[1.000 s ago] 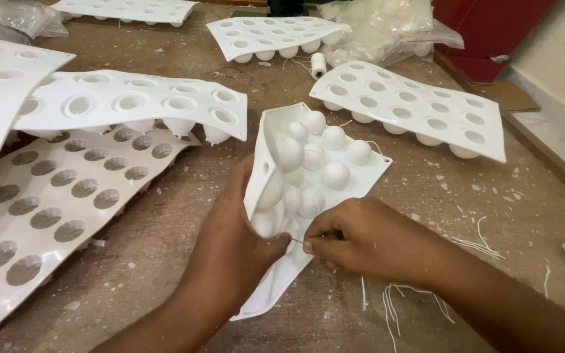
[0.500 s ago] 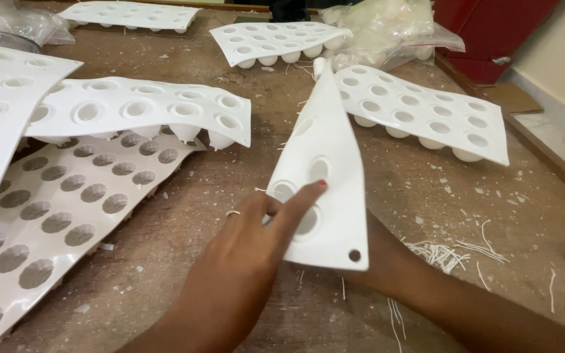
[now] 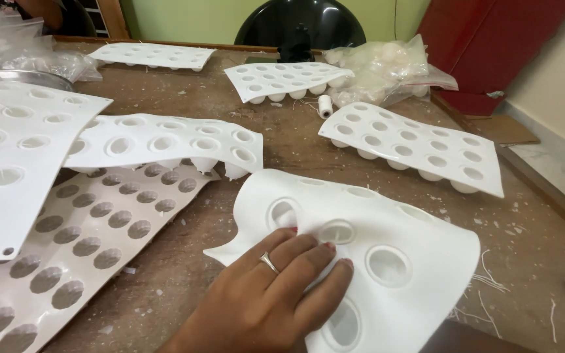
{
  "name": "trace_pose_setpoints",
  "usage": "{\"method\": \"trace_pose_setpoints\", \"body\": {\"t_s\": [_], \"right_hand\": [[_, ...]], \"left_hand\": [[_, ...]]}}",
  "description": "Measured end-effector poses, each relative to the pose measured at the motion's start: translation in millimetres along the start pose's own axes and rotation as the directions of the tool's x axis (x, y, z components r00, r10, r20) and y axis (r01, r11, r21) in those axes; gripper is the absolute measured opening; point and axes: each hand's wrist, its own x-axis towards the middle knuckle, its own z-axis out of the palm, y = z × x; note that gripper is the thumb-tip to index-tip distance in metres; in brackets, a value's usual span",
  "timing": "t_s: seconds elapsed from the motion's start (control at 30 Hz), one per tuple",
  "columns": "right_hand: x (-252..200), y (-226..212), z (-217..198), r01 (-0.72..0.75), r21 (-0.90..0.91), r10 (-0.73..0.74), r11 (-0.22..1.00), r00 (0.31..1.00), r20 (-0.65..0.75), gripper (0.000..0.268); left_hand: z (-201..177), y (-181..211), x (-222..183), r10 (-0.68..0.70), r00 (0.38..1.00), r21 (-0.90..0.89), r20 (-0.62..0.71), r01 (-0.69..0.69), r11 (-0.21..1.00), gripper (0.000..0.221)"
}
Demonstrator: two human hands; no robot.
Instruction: Threading wicks through silicone bubble-sphere candle molds using a needle.
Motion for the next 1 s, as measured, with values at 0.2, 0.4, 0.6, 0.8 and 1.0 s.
{"method": "trace_pose_setpoints", "body": {"t_s": [0.2,0.4,0.6,0.8,1.0], "right_hand": [[57,146,88,-0.028,-0.004,0.028,1.000,1.000,0.005,0.031],[24,32,17,-0.072,0.004,0.072,0.997,0.997,0.002,0.032],[4,-14,-9,-0.102,0.002,0.102,0.995,0.995,-0.006,0.033],[-2,-19,-19,-0.136,0.002,0.136,0.991,0.991,-0.015,0.033],[-9,-17,-18,-0.183,0.022,0.184,0.983,0.983,-0.018,0.034]], "left_hand": [[-5,0,-2,-0.020,1.000,-0.108,-0.018,0.018,0.994,0.020],[-24,-2,17,-0.141,0.976,-0.019,-0.168,0.139,0.990,0.014],[-16,-4,8,-0.159,0.978,0.067,-0.136,0.169,0.983,0.008],[-23,-9,9,-0.185,0.971,0.097,-0.150,0.201,0.975,0.016],[-19,-35,0,-0.403,0.911,0.064,-0.093,0.409,0.910,0.039]]}}
